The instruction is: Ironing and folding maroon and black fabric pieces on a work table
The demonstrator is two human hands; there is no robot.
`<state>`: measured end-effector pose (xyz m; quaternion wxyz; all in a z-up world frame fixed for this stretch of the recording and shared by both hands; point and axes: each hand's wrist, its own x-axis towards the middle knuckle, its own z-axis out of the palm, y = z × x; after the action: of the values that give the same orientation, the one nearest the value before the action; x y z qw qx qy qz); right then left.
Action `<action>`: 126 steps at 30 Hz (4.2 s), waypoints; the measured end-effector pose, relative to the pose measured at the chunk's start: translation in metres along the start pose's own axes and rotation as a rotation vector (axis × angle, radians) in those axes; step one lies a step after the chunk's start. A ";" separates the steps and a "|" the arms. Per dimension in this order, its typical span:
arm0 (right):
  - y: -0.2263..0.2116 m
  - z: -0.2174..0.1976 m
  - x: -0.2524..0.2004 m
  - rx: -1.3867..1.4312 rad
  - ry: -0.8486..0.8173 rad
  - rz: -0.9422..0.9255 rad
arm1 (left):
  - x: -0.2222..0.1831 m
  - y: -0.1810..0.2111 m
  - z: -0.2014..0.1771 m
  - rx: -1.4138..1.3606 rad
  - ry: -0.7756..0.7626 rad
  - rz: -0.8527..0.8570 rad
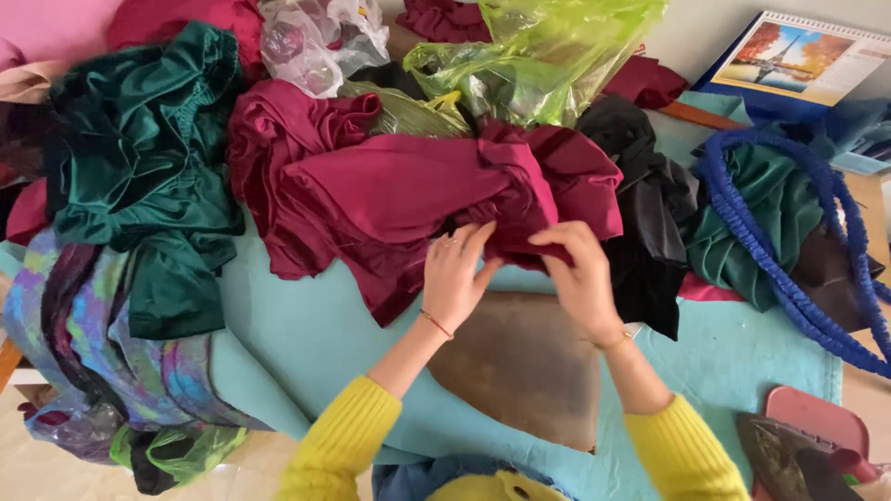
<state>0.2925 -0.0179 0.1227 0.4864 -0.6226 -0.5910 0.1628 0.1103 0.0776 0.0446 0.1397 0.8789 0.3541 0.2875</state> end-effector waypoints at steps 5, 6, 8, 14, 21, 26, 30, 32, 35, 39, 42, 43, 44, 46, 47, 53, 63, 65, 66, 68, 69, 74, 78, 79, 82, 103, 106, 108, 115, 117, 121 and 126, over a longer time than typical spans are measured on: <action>0.017 -0.041 -0.023 0.012 0.126 -0.091 | -0.005 -0.010 0.025 -0.063 0.280 0.131; 0.021 -0.037 -0.029 0.012 0.126 -0.090 | -0.009 0.009 0.021 -0.064 0.280 0.130; 0.029 -0.027 -0.040 0.114 0.154 -0.005 | -0.017 0.046 0.011 -0.252 0.230 0.114; 0.015 -0.017 -0.057 0.246 0.198 -0.095 | -0.008 0.015 0.047 -0.214 0.288 -0.008; -0.005 -0.045 -0.043 0.015 0.134 -0.148 | -0.020 0.004 0.006 -0.321 0.054 -0.113; 0.074 -0.107 -0.023 -0.848 0.001 -0.387 | -0.018 0.007 -0.066 -0.195 0.023 0.004; 0.122 -0.093 -0.041 -0.751 0.012 -0.141 | -0.015 0.005 -0.068 -0.173 -0.195 -0.044; 0.137 -0.073 -0.059 -0.439 -0.044 0.175 | -0.010 0.002 -0.064 -0.334 -0.323 -0.284; 0.120 -0.045 -0.111 -0.306 -0.030 0.422 | -0.009 -0.007 -0.051 -0.493 -0.321 -0.305; 0.120 -0.035 -0.175 -0.212 -0.009 0.521 | 0.002 -0.008 -0.056 -0.853 -0.406 -0.380; 0.043 -0.039 -0.164 0.262 -0.061 1.122 | 0.006 -0.006 -0.053 -1.018 -0.441 -0.445; 0.037 -0.042 -0.165 0.348 -0.085 1.091 | 0.007 -0.004 -0.050 -0.997 -0.443 -0.445; 0.030 -0.045 -0.165 0.434 -0.109 1.059 | 0.008 -0.002 -0.048 -0.976 -0.446 -0.445; 0.024 -0.033 -0.173 0.578 0.010 1.118 | 0.012 0.000 -0.048 -0.988 -0.425 -0.398; 0.021 -0.027 -0.178 0.724 0.119 1.179 | 0.011 0.001 -0.048 -0.999 -0.402 -0.365; -0.013 -0.012 -0.195 0.753 0.317 1.244 | 0.024 -0.004 -0.049 -0.731 -0.367 -0.287; 0.009 -0.124 -0.268 0.329 0.657 0.794 | 0.021 0.020 -0.040 -0.397 -0.179 -0.381; 0.031 -0.140 -0.297 0.453 0.743 0.712 | 0.016 0.031 -0.022 -0.328 -0.113 -0.277; 0.067 -0.138 -0.327 0.449 0.754 0.711 | 0.014 0.049 -0.015 -0.333 -0.117 -0.268; 0.139 -0.138 -0.388 -0.425 0.376 0.167 | 0.010 0.085 -0.002 -0.115 0.181 0.052; 0.119 -0.119 -0.359 -0.432 0.383 0.166 | 0.011 0.109 -0.017 -0.122 0.182 0.059; 0.058 -0.047 -0.260 0.834 1.000 0.879 | -0.022 0.177 -0.040 0.013 0.322 0.360; 0.030 -0.029 -0.217 0.927 0.953 0.898 | -0.042 0.188 -0.055 0.027 0.323 0.381; 0.032 -0.025 -0.211 0.954 0.936 0.800 | -0.049 0.190 -0.052 -0.057 0.266 0.363; 0.072 -0.013 -0.211 0.957 0.904 0.643 | -0.073 0.200 -0.044 -0.275 0.105 0.345; 0.155 -0.041 -0.220 0.846 0.619 0.768 | -0.071 0.205 -0.049 -0.513 -0.209 0.452; 0.197 -0.032 -0.245 0.830 0.581 0.802 | -0.031 0.121 -0.053 -0.415 0.238 0.108; 0.213 -0.029 -0.258 0.824 0.563 0.824 | -0.034 0.065 -0.035 -0.298 0.436 -0.159; 0.221 -0.057 -0.259 0.787 0.479 0.882 | -0.107 -0.032 0.029 -0.654 0.279 -0.769; 0.212 -0.063 -0.245 0.775 0.460 0.898 | -0.109 -0.036 0.010 -0.467 0.318 -0.715; 0.176 -0.077 -0.218 0.751 0.412 0.937 | -0.092 -0.020 -0.051 -0.087 0.434 -0.459; 0.165 -0.091 -0.215 0.721 0.367 0.977 | -0.071 -0.012 -0.093 0.115 0.526 -0.340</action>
<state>0.4048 -0.2195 -0.0460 0.6287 -0.6352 -0.0538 0.4454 0.0060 0.0398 0.0847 0.0395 0.7090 0.5355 0.4571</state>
